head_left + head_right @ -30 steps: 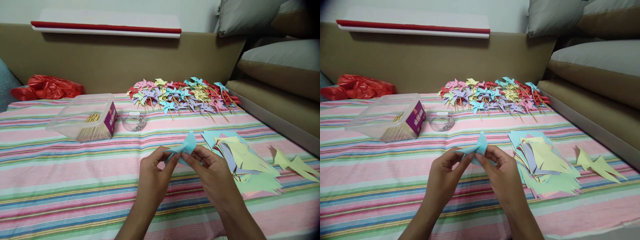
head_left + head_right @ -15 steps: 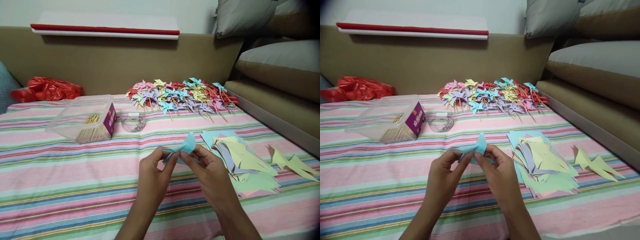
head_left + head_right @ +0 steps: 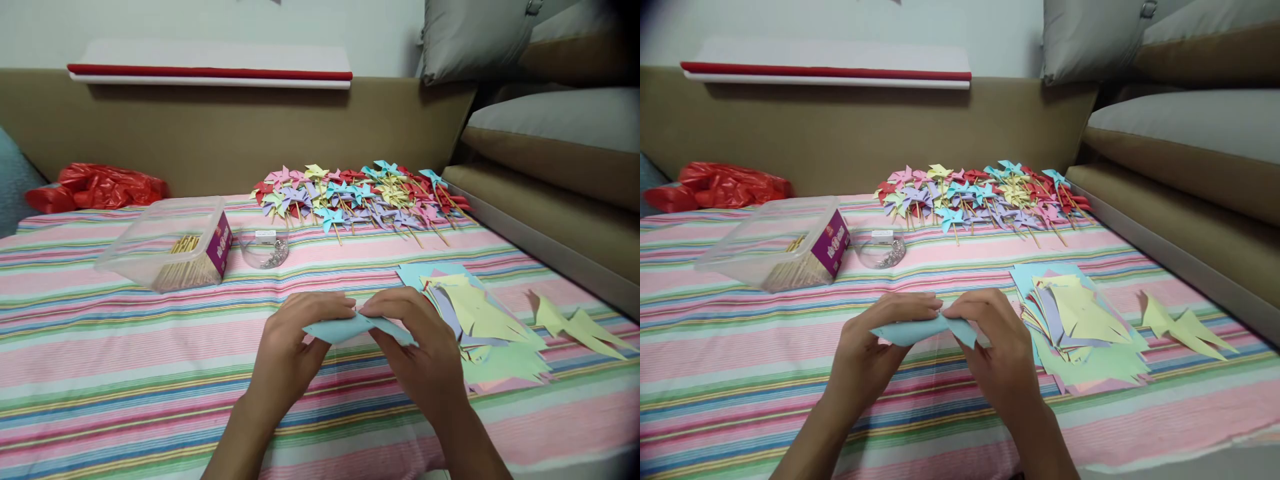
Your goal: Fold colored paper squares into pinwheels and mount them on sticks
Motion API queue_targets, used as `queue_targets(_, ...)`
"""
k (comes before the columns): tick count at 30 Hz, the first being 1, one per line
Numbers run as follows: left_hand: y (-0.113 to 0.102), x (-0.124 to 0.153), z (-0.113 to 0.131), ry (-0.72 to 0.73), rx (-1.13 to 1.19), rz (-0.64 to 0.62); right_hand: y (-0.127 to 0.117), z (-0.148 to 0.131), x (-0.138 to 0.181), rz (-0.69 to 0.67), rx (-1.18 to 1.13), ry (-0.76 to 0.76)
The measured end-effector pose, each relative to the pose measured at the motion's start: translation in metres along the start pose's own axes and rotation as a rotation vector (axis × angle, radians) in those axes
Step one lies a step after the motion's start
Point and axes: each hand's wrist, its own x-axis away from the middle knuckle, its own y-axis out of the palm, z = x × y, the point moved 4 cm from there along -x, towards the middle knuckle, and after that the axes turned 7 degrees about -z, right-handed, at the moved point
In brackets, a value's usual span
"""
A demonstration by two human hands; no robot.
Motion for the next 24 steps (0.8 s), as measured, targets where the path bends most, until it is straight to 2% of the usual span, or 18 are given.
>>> queue_targets(7,-0.005,-0.002,0.005,0.094,-0.066,0.022,-0.001,-0.005,0.000,0.019,0.009,-0.068)
queue_targets(12,-0.003,0.001,0.001,0.055,-0.065,-0.025,0.004,0.001,-0.001,-0.023,-0.054,0.008)
queue_targets(19,0.000,0.002,-0.005,-0.104,-0.035,-0.046,0.019,0.014,0.000,-0.071,-0.204,0.176)
queue_targets(24,-0.008,0.016,-0.008,-0.324,-0.003,-0.044,0.039,0.022,0.001,-0.101,-0.360,0.334)
